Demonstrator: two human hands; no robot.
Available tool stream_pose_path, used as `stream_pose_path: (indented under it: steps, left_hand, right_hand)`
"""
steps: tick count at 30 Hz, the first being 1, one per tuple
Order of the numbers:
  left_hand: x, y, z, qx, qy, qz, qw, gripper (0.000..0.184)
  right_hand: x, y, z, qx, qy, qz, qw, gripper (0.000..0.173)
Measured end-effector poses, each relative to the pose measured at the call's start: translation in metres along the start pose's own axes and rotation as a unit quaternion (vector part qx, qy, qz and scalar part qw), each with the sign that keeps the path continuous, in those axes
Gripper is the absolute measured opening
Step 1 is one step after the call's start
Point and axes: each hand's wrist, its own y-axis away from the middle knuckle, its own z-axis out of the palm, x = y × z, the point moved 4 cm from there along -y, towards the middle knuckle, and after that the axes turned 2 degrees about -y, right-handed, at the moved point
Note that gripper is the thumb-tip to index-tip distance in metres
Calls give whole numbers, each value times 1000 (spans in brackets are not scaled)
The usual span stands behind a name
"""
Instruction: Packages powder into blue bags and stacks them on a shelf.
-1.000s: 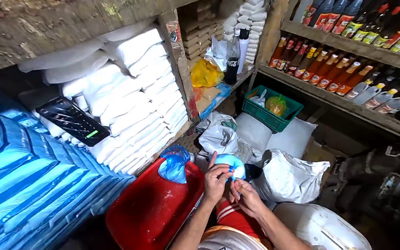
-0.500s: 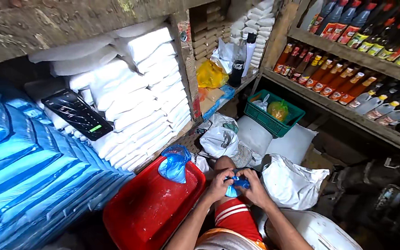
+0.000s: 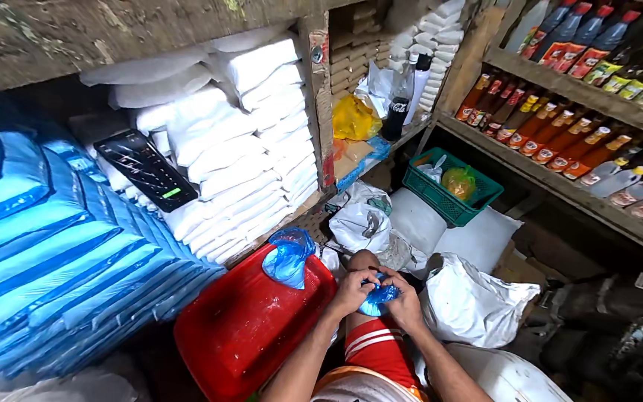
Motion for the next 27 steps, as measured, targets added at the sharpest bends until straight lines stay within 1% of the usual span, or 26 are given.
stream_pose_path:
  steps: [2,5,8,10,11,12,14,16,18,19,21,23,25,27]
  left_hand:
    - [-2,0,4,35,-7,2,999,12]
    - [-3,1,5,74,-20,4,997,12]
    - [1,0,1,71,-37,-16,997,17]
    - [0,-1,0,71,-40,-21,996,17]
    - [-1,-2,0,73,-36,-19,996,18]
    - [-2,-2,-1,74,-34,-17,997,19]
    - [-2,-1,-3,59,-28,-14,998,25]
    - [-2,1,-2,33,-15,-13,999,30]
    - [-1,1,0,17,4,-17,1000,33]
    - [-1,2,1,20,18,-20,999,35]
    - [-2,6,2,37,49,-31,998,37]
    - [-4,9,3,50,76,-23,996,35]
    - [-2,12,5,58,98,0,993,27]
    - [5,17,5,67,95,-6,993,23]
  right_hand:
    - [-4,6,7,21,53,13,998,13]
    - [-9,7,7,17,104,11,994,13]
    - [-13,4,1,28,142,13,989,25]
    - [-17,2,1,14,202,10,979,35]
    - [-19,2,1,3,229,2,973,36]
    - [-20,1,1,-10,249,-4,968,37]
    - [-22,-2,1,-20,271,-9,962,31]
    - [-21,-4,2,-10,287,-17,958,24]
    - [-21,-7,6,15,300,-43,953,25]
    - [-24,-9,7,15,311,-59,948,25]
    - [-33,-16,7,-14,342,-84,936,26]
    - [-40,-25,3,-35,372,-112,921,28]
    - [-45,-35,-3,-41,394,-144,907,27]
    - [-46,-43,-7,-52,397,-150,904,27]
